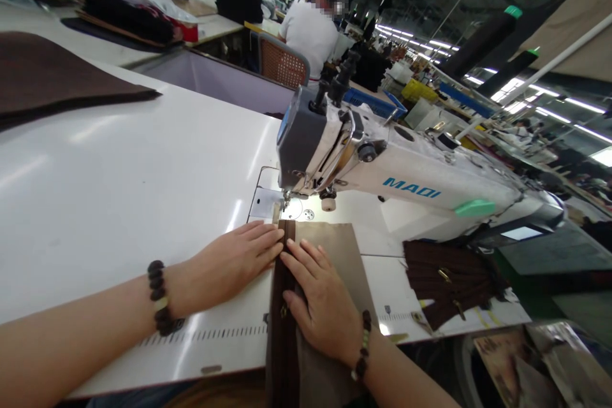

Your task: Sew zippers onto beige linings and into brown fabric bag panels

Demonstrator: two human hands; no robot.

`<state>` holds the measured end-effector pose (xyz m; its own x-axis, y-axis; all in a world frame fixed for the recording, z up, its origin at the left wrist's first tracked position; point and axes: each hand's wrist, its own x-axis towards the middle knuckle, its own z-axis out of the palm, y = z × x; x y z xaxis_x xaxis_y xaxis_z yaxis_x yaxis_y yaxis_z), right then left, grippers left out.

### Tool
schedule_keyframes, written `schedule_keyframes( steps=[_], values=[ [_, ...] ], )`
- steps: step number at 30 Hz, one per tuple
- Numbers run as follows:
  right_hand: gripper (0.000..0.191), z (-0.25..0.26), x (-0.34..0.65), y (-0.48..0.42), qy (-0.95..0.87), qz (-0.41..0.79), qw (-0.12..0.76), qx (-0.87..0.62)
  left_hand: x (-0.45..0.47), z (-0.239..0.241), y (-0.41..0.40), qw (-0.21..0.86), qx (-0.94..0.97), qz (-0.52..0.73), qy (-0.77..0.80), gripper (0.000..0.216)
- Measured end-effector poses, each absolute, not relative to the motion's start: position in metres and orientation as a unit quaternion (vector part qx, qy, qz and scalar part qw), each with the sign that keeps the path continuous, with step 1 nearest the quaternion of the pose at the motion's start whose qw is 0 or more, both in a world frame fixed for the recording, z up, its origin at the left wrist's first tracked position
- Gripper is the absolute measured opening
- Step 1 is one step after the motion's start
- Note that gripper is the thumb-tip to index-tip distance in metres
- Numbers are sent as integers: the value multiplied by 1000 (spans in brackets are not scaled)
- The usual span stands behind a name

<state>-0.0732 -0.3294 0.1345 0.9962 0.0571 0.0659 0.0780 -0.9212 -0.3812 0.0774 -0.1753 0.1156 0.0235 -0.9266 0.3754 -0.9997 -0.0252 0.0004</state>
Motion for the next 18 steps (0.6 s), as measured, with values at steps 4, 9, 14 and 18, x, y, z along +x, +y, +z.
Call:
schedule_keyframes(
  steps=[4, 9, 14, 18],
  values=[
    [53, 134, -73, -328, -29, -29, 196, -980, 78, 110, -174, 130, 699, 159, -685, 37],
    [54, 133, -69, -329, -26, -30, 202, -979, 80, 111, -177, 129, 705, 156, -679, 37],
    [53, 132, -59, -336, -18, -34, 198, -979, 87, 113, -184, 137, 724, 128, -664, 33],
    [52, 131, -49, -340, -12, -33, 199, -979, 94, 113, -187, 121, 740, 105, -653, 36]
  ],
)
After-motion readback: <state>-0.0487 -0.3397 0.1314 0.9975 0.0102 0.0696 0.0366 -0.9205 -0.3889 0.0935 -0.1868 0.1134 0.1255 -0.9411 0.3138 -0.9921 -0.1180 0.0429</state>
